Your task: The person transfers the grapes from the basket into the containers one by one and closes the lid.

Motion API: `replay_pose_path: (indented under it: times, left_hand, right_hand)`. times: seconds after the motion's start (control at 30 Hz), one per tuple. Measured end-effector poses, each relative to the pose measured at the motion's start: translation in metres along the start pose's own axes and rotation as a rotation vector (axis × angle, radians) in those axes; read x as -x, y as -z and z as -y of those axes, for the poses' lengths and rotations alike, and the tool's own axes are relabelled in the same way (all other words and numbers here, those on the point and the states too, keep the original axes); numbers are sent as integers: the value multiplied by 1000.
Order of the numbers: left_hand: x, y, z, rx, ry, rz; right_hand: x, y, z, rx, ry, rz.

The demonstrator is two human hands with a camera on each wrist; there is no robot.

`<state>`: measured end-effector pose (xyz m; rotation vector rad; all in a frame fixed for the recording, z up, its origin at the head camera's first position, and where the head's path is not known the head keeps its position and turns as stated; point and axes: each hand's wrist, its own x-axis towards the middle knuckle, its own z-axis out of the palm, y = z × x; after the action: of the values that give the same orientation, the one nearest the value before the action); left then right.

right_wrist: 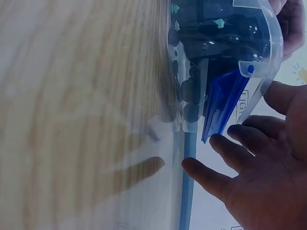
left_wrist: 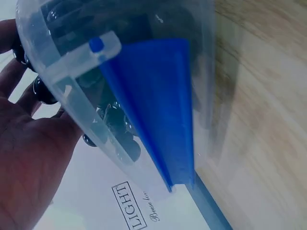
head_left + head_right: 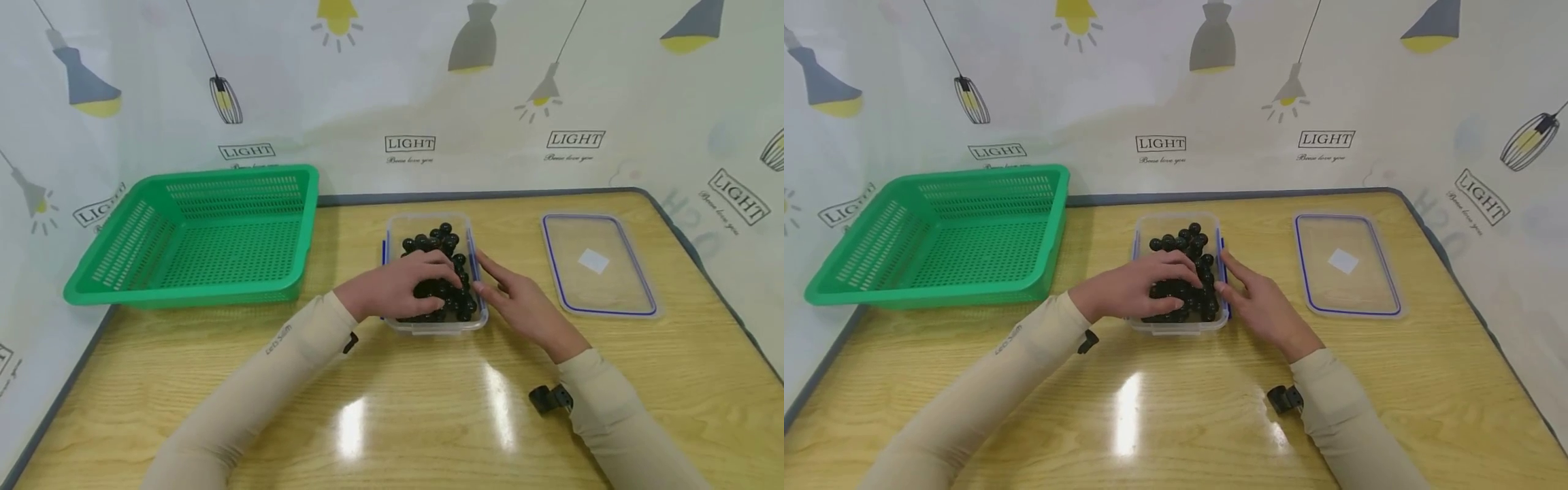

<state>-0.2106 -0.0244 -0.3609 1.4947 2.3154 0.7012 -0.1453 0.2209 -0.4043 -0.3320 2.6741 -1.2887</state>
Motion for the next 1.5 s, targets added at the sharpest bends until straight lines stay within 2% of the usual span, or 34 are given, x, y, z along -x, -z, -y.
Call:
replay_pose_path:
  times: [0.17, 0.37, 0.47, 0.63, 0.73, 0.83, 0.93, 1.03, 1.13, 1.2, 1.27, 1.33, 1.4, 1.5]
  left_hand:
    - [-3, 1, -4, -4, 15, 39]
    - [-2, -1, -6, -40, 19, 30]
    - [2, -4, -7, -96, -9, -7]
    - [10, -10, -8, -281, -80, -124]
    - [11, -12, -8, -329, -109, -176]
    - [13, -11, -7, -305, -102, -192]
    - [16, -8, -7, -250, -39, -206]
    - [14, -5, -14, -141, 44, -303]
    - [-4, -7, -36, 109, 90, -470]
    - [-24, -13, -57, 324, 109, -576]
    - [-50, -22, -77, 536, 155, -650]
    - [-80, -33, -93, 685, 245, -700]
    - [-113, -44, -104, 794, 369, -727]
    - [-157, -59, -109, 869, 527, -748]
  right_hand:
    - [-2, 1, 3, -2, 7, 8]
    - [-2, 2, 4, 0, 2, 7]
    - [-1, 1, 4, -2, -4, 9]
    - [-2, 1, 6, 1, 5, -1]
    - [-4, 1, 6, 4, 12, -7]
    - [-6, 1, 7, 8, 19, 2]
    - [-8, 6, 8, 53, 51, 17]
    - [-7, 20, 8, 85, 60, 3]
    - [2, 51, -1, 81, 27, -89]
    - [11, 76, -12, 85, 2, -168]
    - [20, 102, -29, 82, -38, -230]
    - [29, 125, -49, 75, -106, -264]
    - [37, 144, -71, 45, -188, -283]
    - [45, 159, -102, -9, -307, -296]
